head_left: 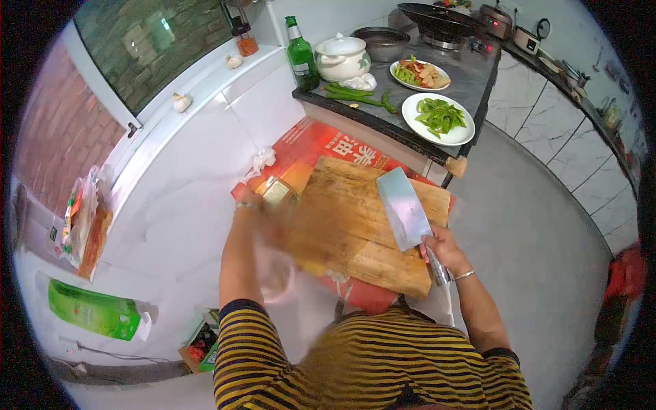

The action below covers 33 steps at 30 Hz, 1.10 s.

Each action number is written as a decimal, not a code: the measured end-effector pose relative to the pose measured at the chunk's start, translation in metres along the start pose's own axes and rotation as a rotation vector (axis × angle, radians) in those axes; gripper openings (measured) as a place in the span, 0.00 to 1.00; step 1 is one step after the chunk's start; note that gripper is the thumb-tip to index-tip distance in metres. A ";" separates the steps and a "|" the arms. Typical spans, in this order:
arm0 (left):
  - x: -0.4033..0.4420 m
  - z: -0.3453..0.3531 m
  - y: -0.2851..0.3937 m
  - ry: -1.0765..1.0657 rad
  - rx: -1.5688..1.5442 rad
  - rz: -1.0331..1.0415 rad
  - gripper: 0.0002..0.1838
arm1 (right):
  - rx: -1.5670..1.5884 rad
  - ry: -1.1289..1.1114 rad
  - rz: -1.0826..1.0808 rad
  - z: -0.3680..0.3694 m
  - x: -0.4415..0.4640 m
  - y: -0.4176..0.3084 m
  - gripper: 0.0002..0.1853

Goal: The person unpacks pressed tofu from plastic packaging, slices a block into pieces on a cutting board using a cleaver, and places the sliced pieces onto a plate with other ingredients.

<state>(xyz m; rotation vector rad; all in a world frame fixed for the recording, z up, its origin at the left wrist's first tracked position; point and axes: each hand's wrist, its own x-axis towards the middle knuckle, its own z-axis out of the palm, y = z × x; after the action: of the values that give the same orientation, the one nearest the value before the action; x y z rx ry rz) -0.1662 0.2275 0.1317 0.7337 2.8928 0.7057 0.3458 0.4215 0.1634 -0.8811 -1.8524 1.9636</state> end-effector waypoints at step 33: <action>-0.179 0.044 0.105 -0.231 -1.028 -0.140 0.19 | 0.009 0.012 -0.016 -0.002 0.004 0.012 0.08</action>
<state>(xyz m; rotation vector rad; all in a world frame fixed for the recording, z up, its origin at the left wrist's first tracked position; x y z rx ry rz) 0.0456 0.2442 0.1331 0.4047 1.9190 1.7030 0.3458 0.4239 0.1504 -0.8705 -1.8376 1.9512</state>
